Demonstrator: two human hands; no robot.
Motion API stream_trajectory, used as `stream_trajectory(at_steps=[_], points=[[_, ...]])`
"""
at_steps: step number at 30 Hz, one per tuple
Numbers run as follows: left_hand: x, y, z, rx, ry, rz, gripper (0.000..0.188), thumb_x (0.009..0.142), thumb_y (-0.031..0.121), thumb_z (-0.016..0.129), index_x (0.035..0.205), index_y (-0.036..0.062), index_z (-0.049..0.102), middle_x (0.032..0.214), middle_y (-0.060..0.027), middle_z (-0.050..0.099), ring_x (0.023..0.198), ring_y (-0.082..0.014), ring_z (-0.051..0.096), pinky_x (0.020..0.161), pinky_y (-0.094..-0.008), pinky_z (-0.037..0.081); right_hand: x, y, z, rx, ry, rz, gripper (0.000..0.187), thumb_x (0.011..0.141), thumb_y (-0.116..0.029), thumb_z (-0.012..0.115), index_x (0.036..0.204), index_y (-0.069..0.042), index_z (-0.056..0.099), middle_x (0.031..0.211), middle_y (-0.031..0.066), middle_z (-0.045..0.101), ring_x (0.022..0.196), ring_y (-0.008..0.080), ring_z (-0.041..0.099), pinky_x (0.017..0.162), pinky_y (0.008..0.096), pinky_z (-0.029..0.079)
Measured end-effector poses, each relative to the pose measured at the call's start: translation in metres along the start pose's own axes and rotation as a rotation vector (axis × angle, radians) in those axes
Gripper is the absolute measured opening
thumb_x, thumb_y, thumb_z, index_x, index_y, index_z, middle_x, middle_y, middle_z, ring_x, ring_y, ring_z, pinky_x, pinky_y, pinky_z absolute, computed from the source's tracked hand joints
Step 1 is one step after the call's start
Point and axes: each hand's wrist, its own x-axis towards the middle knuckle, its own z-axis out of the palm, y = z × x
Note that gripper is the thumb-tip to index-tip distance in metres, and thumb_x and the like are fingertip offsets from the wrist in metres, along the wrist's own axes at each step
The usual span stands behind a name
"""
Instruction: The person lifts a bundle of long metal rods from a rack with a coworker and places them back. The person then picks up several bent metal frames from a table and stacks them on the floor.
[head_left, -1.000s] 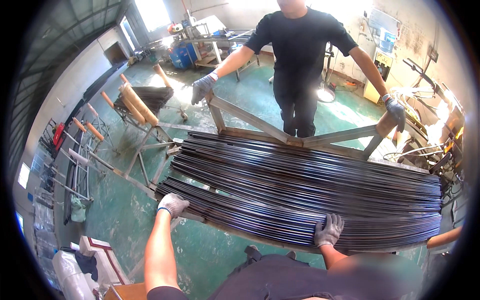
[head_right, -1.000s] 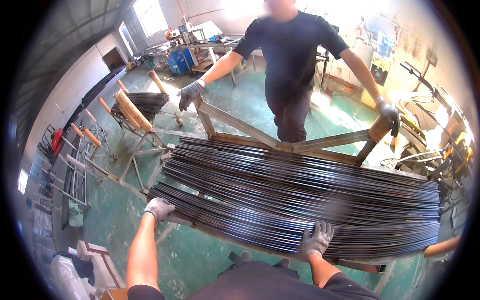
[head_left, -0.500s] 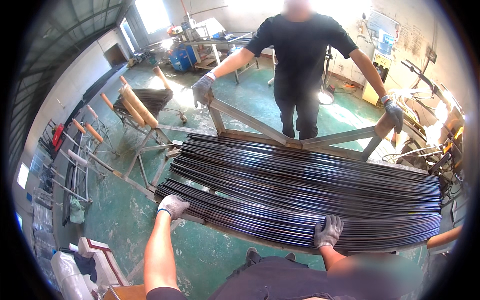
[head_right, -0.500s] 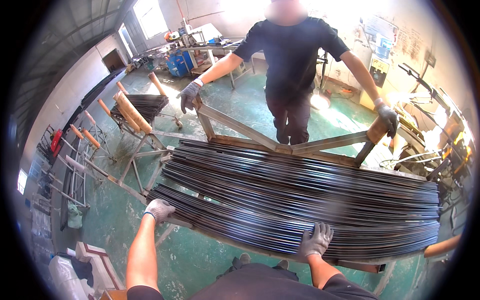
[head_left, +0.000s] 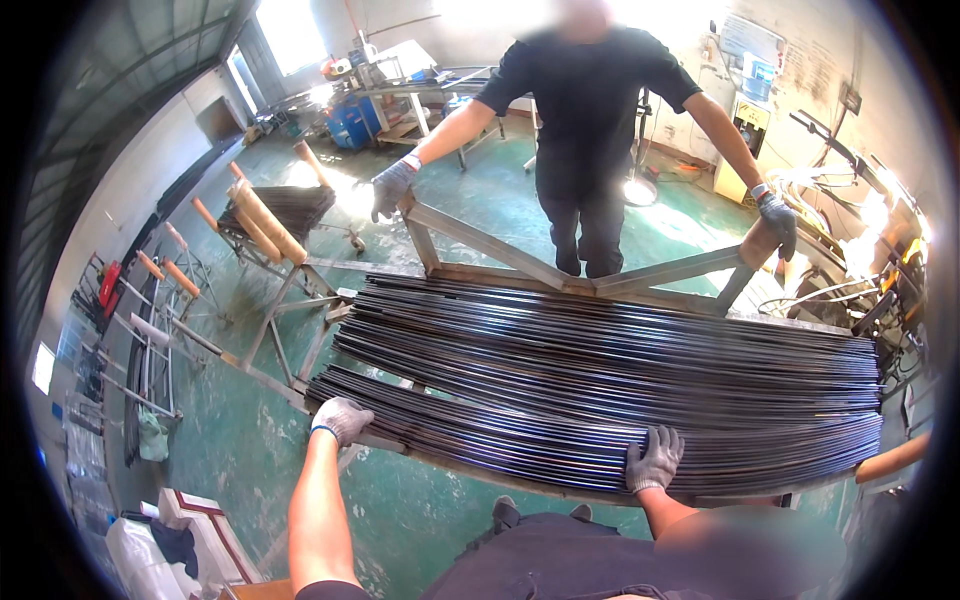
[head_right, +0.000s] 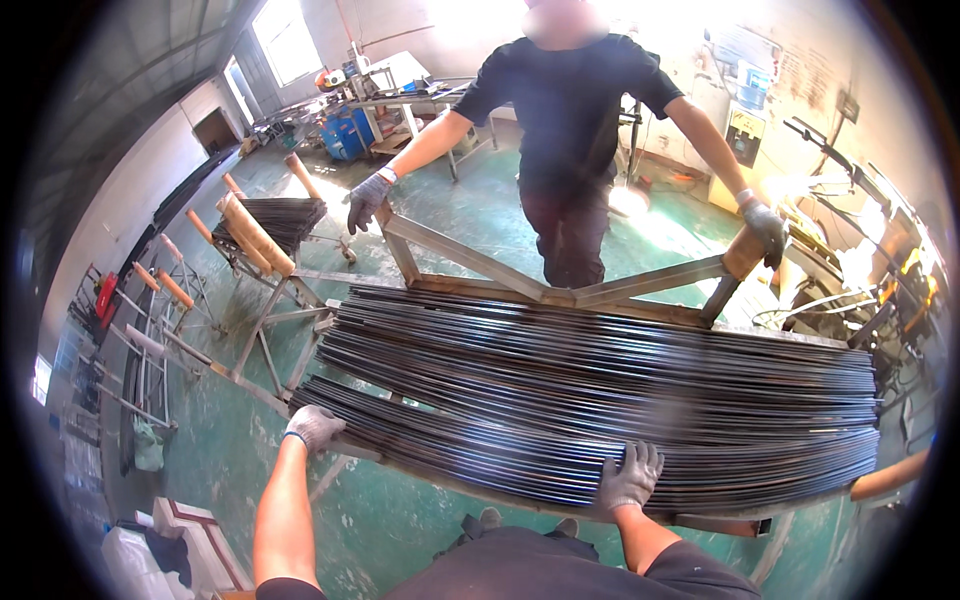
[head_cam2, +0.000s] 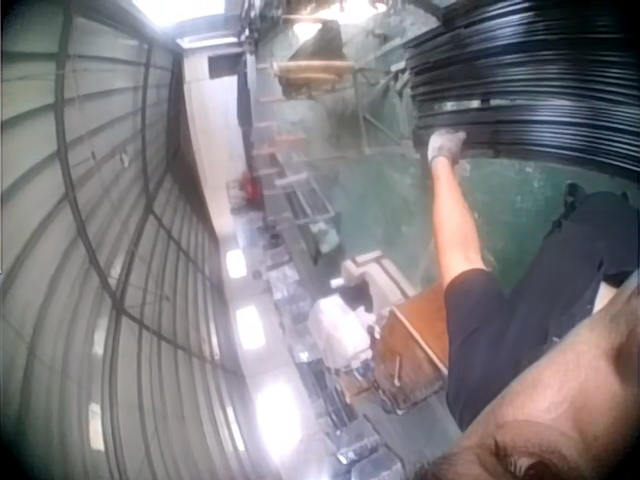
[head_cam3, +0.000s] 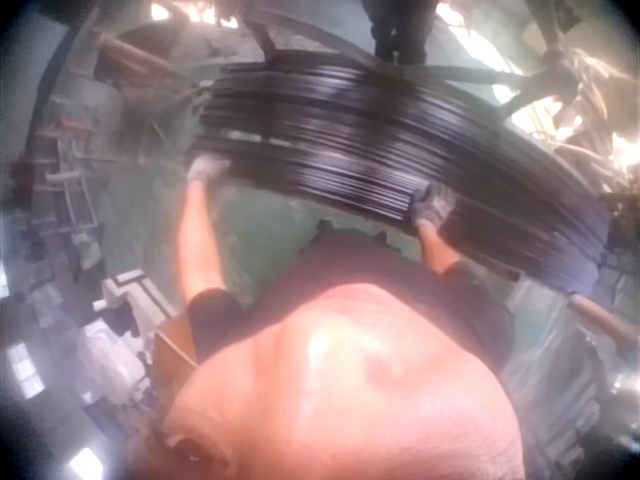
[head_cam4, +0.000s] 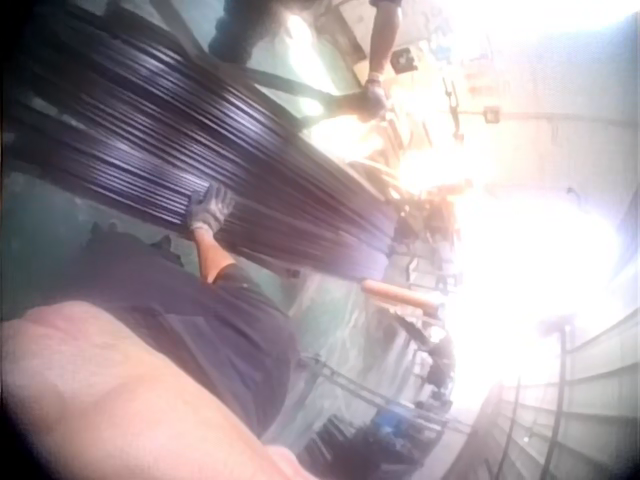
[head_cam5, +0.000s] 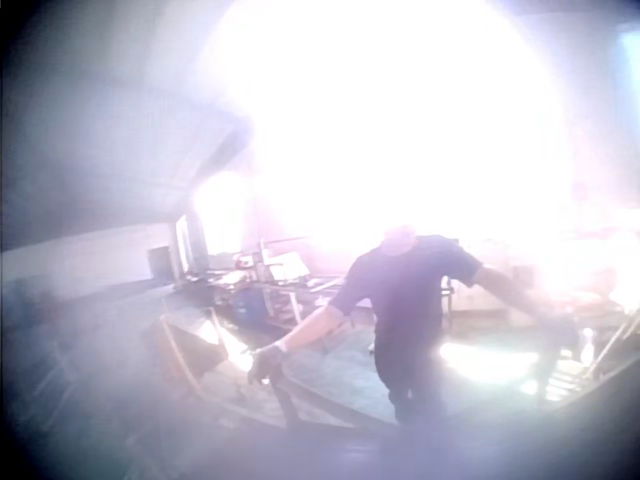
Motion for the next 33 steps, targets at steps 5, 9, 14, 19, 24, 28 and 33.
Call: stream_trajectory(at_steps=[5,9,14,19,24,28,33], points=[[0.006,-0.004,0.002,0.056,-0.006,-0.001,0.033,0.092,0.033,0.074,0.100,0.0030,0.084,0.085,-0.0128,0.081,0.070,-0.0244,0.077,0.069,-0.0404,0.065,-0.001,0.006,0.007,-0.026,0.009,0.003,0.056,0.086,-0.030,0.080,0.134,-0.005,0.069,0.144,0.0180,0.064,0.148,0.0426,0.048,0.131,0.0597,0.028],[0.001,0.001,0.004,0.125,0.008,0.044,0.039,0.096,0.040,0.059,0.089,0.0087,0.082,0.080,-0.0138,0.078,0.073,-0.0292,0.078,0.074,-0.0434,0.063,-0.001,0.005,0.003,-0.020,0.002,0.021,0.057,0.086,-0.032,0.080,0.135,-0.006,0.069,0.145,0.0176,0.063,0.148,0.0420,0.048,0.132,0.0592,0.027],[0.013,-0.023,0.008,0.209,0.033,0.132,0.039,0.095,0.040,0.059,0.091,0.0091,0.082,0.091,-0.0147,0.081,0.090,-0.0347,0.078,0.086,-0.0462,0.062,-0.001,0.006,0.006,-0.018,0.006,0.001,0.058,0.087,-0.033,0.081,0.136,-0.006,0.068,0.146,0.0170,0.063,0.149,0.0416,0.047,0.133,0.0589,0.026],[0.010,-0.012,0.007,0.142,0.009,0.017,0.040,0.095,0.041,0.059,0.094,0.0084,0.083,0.095,-0.0179,0.080,0.093,-0.0371,0.078,0.088,-0.0471,0.061,-0.002,0.007,0.009,-0.027,0.002,0.006,0.058,0.087,-0.035,0.080,0.136,-0.007,0.068,0.146,0.0163,0.063,0.149,0.0412,0.047,0.133,0.0591,0.026],[0.001,0.004,0.000,0.309,-0.005,0.121,0.034,0.096,0.035,0.060,0.095,0.0084,0.082,0.094,-0.0173,0.080,0.093,-0.0359,0.078,0.085,-0.0479,0.061,-0.003,0.007,0.004,-0.007,0.028,0.010,0.055,0.085,-0.035,0.080,0.132,-0.007,0.069,0.141,0.0165,0.064,0.145,0.0415,0.050,0.131,0.0603,0.027],[0.053,-0.048,0.013,0.828,0.132,0.700,0.027,0.095,0.029,0.059,0.090,0.0112,0.078,0.098,-0.0168,0.079,0.096,-0.0384,0.077,0.085,-0.0526,0.059,-0.001,0.014,-0.001,-0.001,0.091,-0.023,0.050,0.084,-0.034,0.080,0.124,-0.006,0.071,0.136,0.0178,0.067,0.141,0.0426,0.053,0.127,0.0610,0.032],[0.078,-0.062,0.026,0.639,0.127,0.529,0.027,0.091,0.033,0.063,0.086,0.0118,0.078,0.095,-0.0181,0.079,0.090,-0.0411,0.075,0.080,-0.0562,0.057,-0.019,0.039,0.016,-0.022,0.026,0.064,0.057,0.092,-0.043,0.076,0.136,-0.008,0.070,0.147,0.0201,0.065,0.147,0.0433,0.053,0.130,0.0614,0.031]])
